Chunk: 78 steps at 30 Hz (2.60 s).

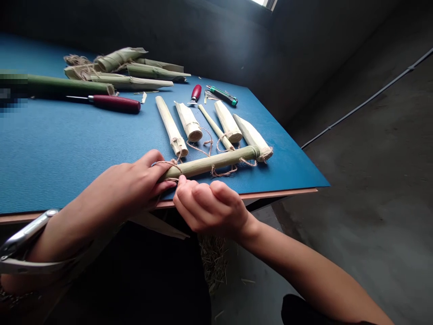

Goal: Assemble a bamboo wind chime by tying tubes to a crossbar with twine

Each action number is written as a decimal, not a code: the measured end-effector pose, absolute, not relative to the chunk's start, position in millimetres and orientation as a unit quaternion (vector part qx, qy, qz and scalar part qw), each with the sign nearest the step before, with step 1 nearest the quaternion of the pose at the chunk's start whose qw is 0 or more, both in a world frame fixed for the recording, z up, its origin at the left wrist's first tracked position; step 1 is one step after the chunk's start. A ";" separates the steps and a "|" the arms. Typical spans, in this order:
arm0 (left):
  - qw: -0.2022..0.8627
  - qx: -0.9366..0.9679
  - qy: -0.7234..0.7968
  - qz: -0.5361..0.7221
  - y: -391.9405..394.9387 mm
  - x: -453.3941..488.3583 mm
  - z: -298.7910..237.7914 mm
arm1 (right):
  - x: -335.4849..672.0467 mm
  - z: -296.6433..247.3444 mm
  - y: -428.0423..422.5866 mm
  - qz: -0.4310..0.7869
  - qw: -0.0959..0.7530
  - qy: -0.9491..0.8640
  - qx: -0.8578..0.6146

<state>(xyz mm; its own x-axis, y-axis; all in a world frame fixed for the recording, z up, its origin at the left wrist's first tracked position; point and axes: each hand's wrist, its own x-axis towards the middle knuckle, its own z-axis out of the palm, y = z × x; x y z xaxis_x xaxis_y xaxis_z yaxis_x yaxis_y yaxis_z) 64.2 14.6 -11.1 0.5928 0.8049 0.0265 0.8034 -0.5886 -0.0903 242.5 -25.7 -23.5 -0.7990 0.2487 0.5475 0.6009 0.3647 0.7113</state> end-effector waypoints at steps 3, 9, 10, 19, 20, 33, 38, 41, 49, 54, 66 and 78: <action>0.028 -0.895 -0.446 0.004 15.8 63.6 -10.0 | 241.0 -27.2 -25.3 -0.495 0.170 -0.809 -0.268; -0.005 -0.905 -0.424 -0.004 21.8 59.7 -8.1 | 238.4 -29.6 -23.8 -0.489 0.172 -0.810 -0.275; -0.008 -0.908 -0.418 -0.008 22.4 59.1 -8.0 | 238.3 -29.5 -23.3 -0.487 0.176 -0.809 -0.278; -0.002 -0.901 -0.433 -0.018 21.2 61.2 -8.9 | 236.5 -31.6 -21.7 -0.455 0.234 -0.781 -0.358; -0.002 -0.902 -0.430 -0.022 21.4 60.8 -9.6 | 236.5 -30.2 -21.6 -0.454 0.237 -0.779 -0.361; -0.014 -0.922 -0.387 -0.027 31.9 55.1 -14.0 | 231.2 15.5 -11.4 -0.403 0.114 -0.865 -0.276; -0.013 -0.918 -0.387 -0.083 34.4 49.3 -24.8 | 222.7 29.0 -3.3 -0.290 0.017 -0.893 -0.343; -0.029 -0.915 -0.382 -0.123 36.5 44.9 -23.0 | 220.0 35.9 -0.5 -0.210 -0.025 -0.881 -0.423; -0.040 -0.906 -0.398 -0.137 38.3 38.6 0.9 | 222.3 48.6 -0.9 -0.166 -0.010 -0.859 -0.484; -0.091 -0.909 -0.391 -0.114 42.7 33.6 11.2 | 225.8 59.1 9.7 -0.075 0.016 -0.883 -0.462; -0.011 -0.922 -0.374 -0.101 51.9 33.2 -1.8 | 208.6 40.2 6.0 -0.166 0.035 -0.868 -0.467; 0.059 -0.939 -0.329 -0.083 49.6 32.6 -3.3 | 207.1 58.4 14.3 -0.120 0.001 -0.861 -0.493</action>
